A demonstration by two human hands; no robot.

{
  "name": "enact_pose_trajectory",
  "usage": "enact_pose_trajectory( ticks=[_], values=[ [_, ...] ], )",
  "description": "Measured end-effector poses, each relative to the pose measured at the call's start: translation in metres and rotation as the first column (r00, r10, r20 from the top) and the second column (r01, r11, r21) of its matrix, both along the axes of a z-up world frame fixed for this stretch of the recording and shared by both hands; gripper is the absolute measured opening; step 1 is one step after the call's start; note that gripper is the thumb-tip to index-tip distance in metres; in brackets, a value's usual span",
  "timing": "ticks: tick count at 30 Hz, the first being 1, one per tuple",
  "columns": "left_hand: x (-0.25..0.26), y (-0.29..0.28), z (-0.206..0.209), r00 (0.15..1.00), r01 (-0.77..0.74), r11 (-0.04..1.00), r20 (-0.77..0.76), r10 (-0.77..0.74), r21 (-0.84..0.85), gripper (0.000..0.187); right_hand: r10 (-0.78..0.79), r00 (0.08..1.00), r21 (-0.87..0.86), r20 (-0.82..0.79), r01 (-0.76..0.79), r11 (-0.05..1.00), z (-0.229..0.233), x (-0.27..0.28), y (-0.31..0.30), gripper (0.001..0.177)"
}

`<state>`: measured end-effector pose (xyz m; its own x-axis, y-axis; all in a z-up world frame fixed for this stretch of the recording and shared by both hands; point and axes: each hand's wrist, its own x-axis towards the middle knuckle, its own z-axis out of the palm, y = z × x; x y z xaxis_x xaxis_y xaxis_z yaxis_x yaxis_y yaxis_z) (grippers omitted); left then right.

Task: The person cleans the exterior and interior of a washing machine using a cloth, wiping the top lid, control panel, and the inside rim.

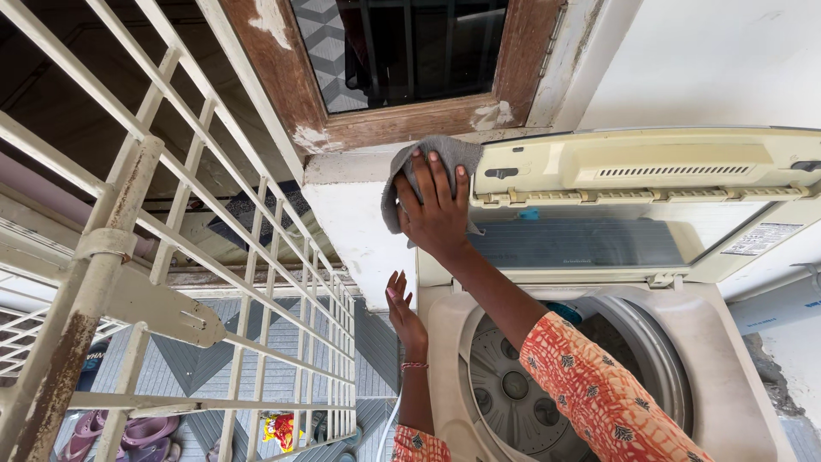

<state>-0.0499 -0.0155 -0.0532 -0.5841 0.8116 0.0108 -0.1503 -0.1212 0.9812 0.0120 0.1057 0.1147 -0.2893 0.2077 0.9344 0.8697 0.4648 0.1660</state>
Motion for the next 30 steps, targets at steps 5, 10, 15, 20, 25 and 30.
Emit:
enact_pose_trajectory(
  ticks=[5,10,15,20,25,30],
  values=[
    [0.002,-0.006,0.008,0.999,-0.040,0.994,0.013,0.039,0.102,0.074,0.027,0.971,0.044,0.239,-0.039,0.998,-0.091,0.016,-0.006,0.040],
    [0.007,-0.015,0.029,0.984,-0.083,0.979,-0.141,0.110,0.184,0.073,0.218,0.645,-0.108,0.732,-0.206,0.973,-0.173,0.052,-0.016,0.038],
    [0.014,-0.026,0.035,0.800,0.068,0.966,-0.592,0.097,0.250,0.065,0.459,0.580,-0.299,0.673,-0.354,0.886,-0.175,0.072,-0.011,0.035],
    [0.020,-0.018,0.017,0.429,0.145,0.967,-0.894,0.128,0.208,0.060,0.355,0.704,-0.234,0.615,-0.267,0.935,-0.112,0.106,-0.008,0.031],
    [0.027,-0.011,0.011,0.235,0.203,0.978,-0.972,-0.010,0.039,0.057,0.147,0.906,-0.205,0.397,-0.069,0.976,-0.083,0.156,0.002,0.035],
    [0.034,-0.006,0.010,0.100,0.226,0.970,-0.988,-0.115,-0.090,0.060,-0.049,0.950,-0.115,0.308,0.088,0.989,-0.117,0.280,0.012,0.033]
  ],
)
